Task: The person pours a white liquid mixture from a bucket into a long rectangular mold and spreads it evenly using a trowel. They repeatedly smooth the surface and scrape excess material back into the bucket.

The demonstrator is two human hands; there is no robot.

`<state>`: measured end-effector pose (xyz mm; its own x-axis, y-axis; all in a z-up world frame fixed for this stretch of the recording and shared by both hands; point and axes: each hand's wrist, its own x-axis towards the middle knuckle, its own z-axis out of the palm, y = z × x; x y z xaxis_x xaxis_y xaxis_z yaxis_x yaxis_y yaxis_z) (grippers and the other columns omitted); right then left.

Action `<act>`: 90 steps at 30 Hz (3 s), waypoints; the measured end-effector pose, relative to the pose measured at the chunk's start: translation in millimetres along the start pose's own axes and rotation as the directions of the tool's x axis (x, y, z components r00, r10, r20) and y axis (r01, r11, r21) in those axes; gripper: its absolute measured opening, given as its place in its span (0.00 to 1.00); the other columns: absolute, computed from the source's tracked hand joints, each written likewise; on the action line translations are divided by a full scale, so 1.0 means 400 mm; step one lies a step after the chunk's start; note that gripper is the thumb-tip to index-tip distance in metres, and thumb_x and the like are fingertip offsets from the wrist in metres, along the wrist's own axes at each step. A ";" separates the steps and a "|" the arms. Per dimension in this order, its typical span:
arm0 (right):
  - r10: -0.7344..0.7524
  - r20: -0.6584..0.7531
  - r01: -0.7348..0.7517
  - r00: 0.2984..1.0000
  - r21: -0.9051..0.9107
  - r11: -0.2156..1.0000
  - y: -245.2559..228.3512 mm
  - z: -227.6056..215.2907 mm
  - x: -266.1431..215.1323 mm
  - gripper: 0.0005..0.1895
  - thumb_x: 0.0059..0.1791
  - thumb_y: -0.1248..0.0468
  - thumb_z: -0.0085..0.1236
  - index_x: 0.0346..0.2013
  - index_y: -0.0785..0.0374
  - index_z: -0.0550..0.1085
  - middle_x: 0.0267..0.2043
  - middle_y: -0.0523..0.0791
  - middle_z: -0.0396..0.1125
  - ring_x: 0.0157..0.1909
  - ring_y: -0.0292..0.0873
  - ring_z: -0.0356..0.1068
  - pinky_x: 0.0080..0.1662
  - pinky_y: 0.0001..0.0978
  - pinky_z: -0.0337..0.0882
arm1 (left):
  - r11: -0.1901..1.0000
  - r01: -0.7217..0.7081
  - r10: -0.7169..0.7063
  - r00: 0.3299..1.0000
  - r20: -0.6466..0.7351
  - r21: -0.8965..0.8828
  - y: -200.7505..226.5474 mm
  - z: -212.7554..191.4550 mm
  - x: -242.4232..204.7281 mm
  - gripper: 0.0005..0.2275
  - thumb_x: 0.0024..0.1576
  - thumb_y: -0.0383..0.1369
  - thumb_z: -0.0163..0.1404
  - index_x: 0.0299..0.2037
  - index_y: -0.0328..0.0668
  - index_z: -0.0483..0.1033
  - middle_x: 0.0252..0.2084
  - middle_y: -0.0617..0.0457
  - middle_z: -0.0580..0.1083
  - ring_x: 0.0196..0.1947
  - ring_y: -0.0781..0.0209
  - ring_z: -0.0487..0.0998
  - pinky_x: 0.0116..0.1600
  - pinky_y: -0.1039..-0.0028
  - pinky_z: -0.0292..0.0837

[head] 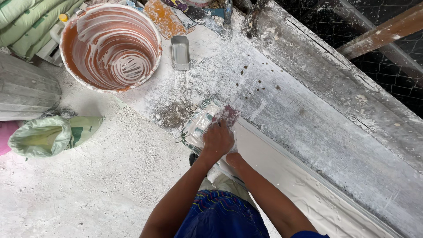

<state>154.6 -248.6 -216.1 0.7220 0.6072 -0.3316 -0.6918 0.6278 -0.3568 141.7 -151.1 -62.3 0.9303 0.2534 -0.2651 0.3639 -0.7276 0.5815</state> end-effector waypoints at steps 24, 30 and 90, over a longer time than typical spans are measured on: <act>0.041 -0.286 -0.153 0.957 -0.379 0.913 -0.297 -0.368 -0.394 0.25 0.56 0.56 0.37 0.68 0.58 0.61 0.66 0.46 0.62 0.68 0.45 0.59 0.68 0.40 0.58 | 0.974 -0.111 0.118 0.993 0.025 -0.195 0.282 0.237 -0.202 0.29 0.54 0.41 0.52 0.59 0.20 0.66 0.42 0.27 0.75 0.43 0.31 0.77 0.48 0.49 0.75; -0.027 -0.008 0.016 1.000 -0.624 0.781 -0.396 -0.474 -0.478 0.26 0.58 0.57 0.39 0.70 0.61 0.59 0.65 0.48 0.62 0.67 0.48 0.60 0.68 0.42 0.59 | 0.984 -0.159 0.152 0.985 -0.084 -0.084 0.424 0.440 -0.290 0.32 0.54 0.42 0.55 0.60 0.17 0.65 0.33 0.28 0.76 0.35 0.32 0.79 0.38 0.49 0.77; -0.143 0.037 0.063 0.989 -0.982 0.178 -2.127 -1.948 -2.945 0.31 0.59 0.56 0.35 0.76 0.62 0.49 0.77 0.49 0.50 0.77 0.47 0.49 0.74 0.45 0.48 | 0.984 -0.174 0.176 0.980 0.097 -0.024 2.584 2.577 -1.680 0.36 0.63 0.48 0.37 0.71 0.18 0.51 0.33 0.33 0.77 0.25 0.48 0.78 0.26 0.59 0.72</act>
<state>-100.6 -1877.5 -202.3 0.8124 0.5294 -0.2444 -0.0692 -0.3287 -0.9419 -154.3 -1730.5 -76.2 0.9710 0.0586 -0.2318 0.1971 -0.7448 0.6375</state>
